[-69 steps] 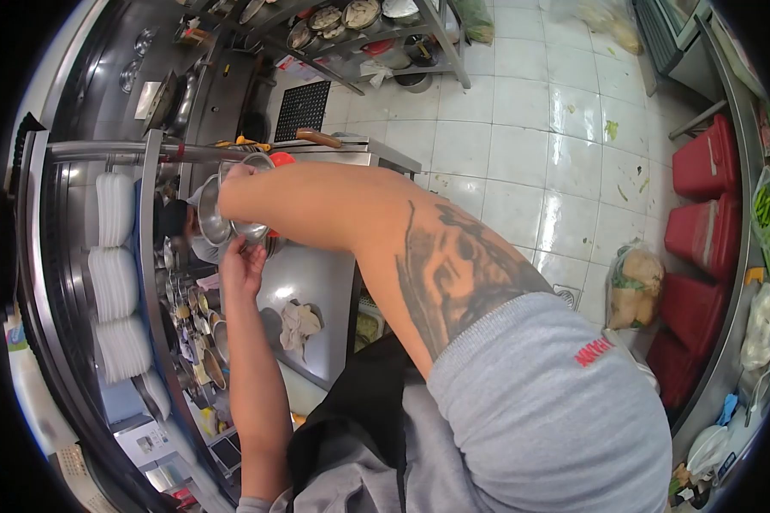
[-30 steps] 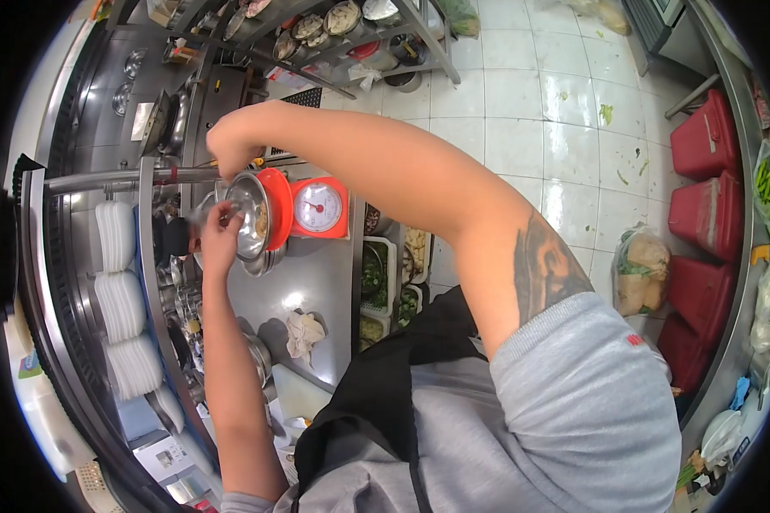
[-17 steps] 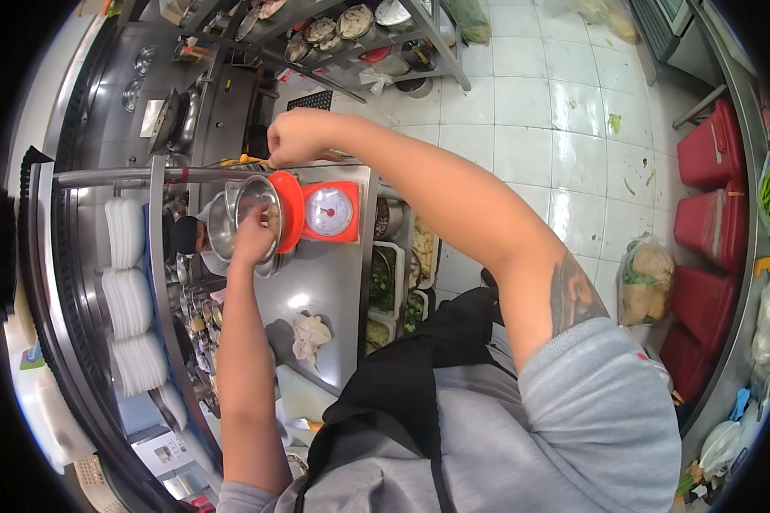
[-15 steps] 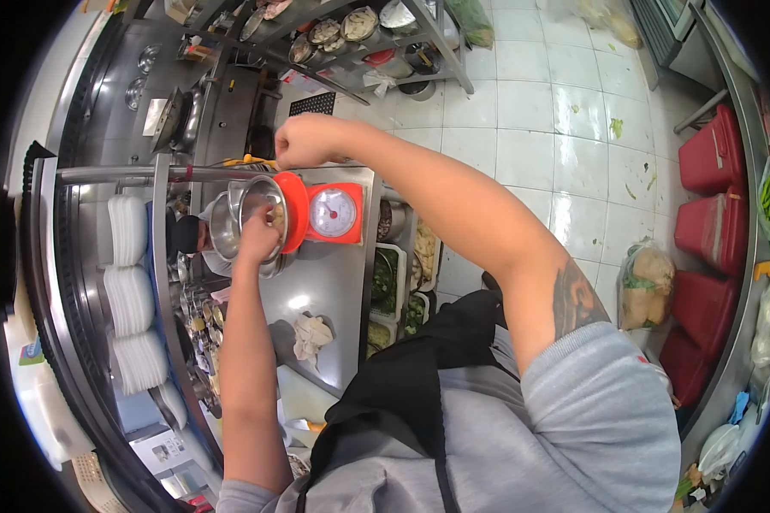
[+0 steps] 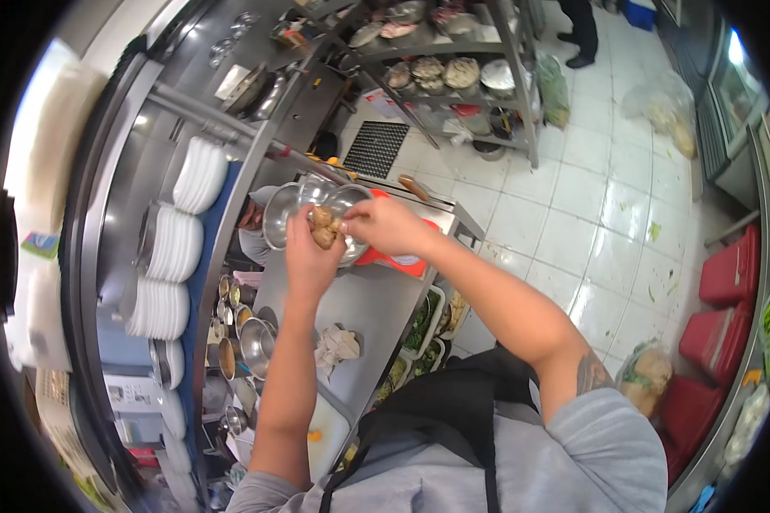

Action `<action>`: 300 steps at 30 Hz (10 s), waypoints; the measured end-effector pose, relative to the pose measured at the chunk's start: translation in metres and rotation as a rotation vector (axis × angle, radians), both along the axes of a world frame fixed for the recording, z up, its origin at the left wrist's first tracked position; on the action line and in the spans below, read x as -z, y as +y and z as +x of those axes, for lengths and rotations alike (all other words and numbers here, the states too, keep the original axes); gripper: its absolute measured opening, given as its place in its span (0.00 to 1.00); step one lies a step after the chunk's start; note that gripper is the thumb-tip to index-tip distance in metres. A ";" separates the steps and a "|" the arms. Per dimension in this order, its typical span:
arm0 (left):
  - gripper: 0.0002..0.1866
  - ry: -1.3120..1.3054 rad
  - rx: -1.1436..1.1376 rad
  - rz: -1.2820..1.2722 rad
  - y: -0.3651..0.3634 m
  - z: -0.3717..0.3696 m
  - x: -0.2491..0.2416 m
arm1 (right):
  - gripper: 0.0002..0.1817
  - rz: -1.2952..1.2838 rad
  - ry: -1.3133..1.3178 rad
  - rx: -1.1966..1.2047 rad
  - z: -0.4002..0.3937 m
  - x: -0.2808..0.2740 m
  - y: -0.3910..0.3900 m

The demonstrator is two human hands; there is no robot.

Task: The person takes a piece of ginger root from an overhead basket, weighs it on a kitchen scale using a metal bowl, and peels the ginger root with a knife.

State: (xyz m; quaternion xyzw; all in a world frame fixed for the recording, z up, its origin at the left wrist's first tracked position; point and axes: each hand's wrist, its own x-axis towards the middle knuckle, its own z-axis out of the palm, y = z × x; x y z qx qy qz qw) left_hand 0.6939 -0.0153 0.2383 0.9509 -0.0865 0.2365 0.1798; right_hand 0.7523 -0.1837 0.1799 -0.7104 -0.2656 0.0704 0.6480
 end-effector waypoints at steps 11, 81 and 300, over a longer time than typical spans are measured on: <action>0.18 0.485 -0.337 -1.281 0.045 -0.115 0.063 | 0.21 -0.256 -0.097 -0.362 -0.074 0.003 0.066; 0.19 -0.549 -0.938 -2.014 0.202 -0.620 0.162 | 0.30 -0.869 -0.355 -0.849 -0.465 0.157 0.488; 0.06 -0.390 -0.674 -1.801 -0.179 0.331 0.079 | 0.31 -0.199 -0.466 -0.559 0.435 0.057 -0.069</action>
